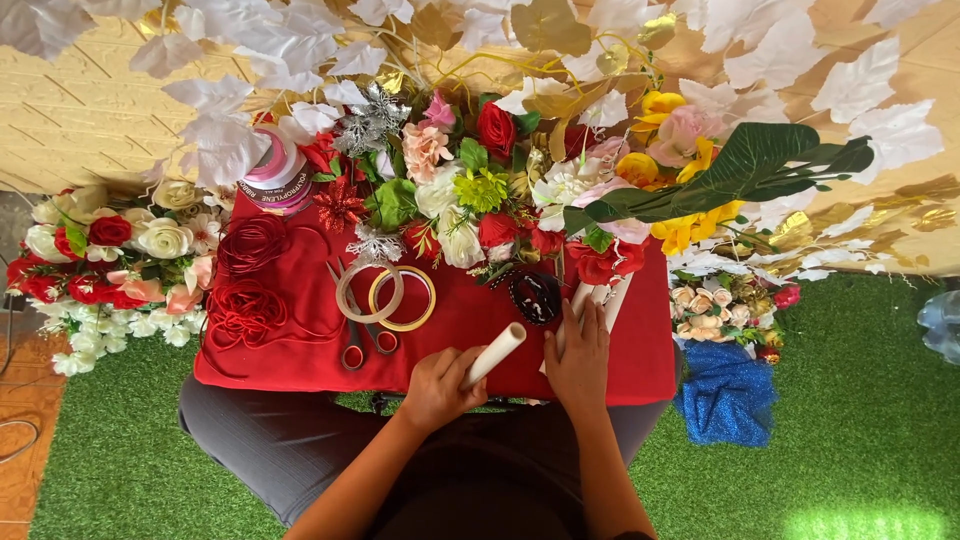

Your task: Decorating paper tubes with ribbon and tape as part of flower packaging

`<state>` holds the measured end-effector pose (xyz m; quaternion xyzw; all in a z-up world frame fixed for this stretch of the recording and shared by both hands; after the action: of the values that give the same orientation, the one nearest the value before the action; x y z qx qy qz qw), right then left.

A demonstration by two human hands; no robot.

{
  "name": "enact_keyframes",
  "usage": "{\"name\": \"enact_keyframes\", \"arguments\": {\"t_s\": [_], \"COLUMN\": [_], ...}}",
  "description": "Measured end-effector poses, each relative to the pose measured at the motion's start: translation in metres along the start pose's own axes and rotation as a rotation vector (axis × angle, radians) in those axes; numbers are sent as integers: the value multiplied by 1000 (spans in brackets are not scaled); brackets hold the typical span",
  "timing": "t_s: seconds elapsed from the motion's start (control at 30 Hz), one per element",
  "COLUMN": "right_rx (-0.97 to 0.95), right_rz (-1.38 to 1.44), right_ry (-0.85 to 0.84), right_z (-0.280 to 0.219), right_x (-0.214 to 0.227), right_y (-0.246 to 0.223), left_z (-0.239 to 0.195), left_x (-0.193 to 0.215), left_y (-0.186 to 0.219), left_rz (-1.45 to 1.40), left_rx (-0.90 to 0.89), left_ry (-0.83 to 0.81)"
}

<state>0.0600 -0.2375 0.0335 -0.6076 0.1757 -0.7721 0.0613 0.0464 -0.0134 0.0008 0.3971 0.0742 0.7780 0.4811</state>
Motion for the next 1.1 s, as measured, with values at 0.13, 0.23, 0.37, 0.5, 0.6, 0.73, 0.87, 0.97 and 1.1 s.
{"name": "enact_keyframes", "arguments": {"t_s": [0.13, 0.23, 0.37, 0.5, 0.6, 0.73, 0.87, 0.97, 1.1], "right_rx": [-7, -13, -19, -13, 3, 4, -57, -76, -65], "right_rz": [-8, -5, 2, 21, 64, 180, 364, 401, 411], "right_ry": [-9, -12, -14, -4, -12, -24, -99, -110, -114], "right_z": [0, 0, 0, 0, 0, 2, 4, 3, 2], "right_x": [1, 2, -1, -3, 6, 21, 22, 22, 20], "right_y": [-1, -2, 0, 1, -4, -2, 11, 13, 14], "left_z": [17, 9, -6, 15, 29, 33, 29, 23, 13], "left_x": [21, 19, 5, 12, 22, 24, 22, 18, 10], "left_y": [20, 16, -7, -14, -7, -8, -13, -20, -38], "left_rz": [-95, -137, -188, -405, -428, -452, -459, -464, -567], "left_rx": [-70, -81, -29, 124, 122, 140, 165, 201, 317], "left_ry": [64, 94, 65, 12, 27, 19, 8, 5, 52]}}
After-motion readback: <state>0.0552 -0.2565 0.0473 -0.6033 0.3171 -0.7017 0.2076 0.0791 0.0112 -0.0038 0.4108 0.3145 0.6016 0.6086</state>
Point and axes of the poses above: each hand's wrist, its own z-axis towards the middle knuckle, its own x-axis out of the back of the hand, y = z × x, the point moved 10 cm from there along z, towards the middle knuckle
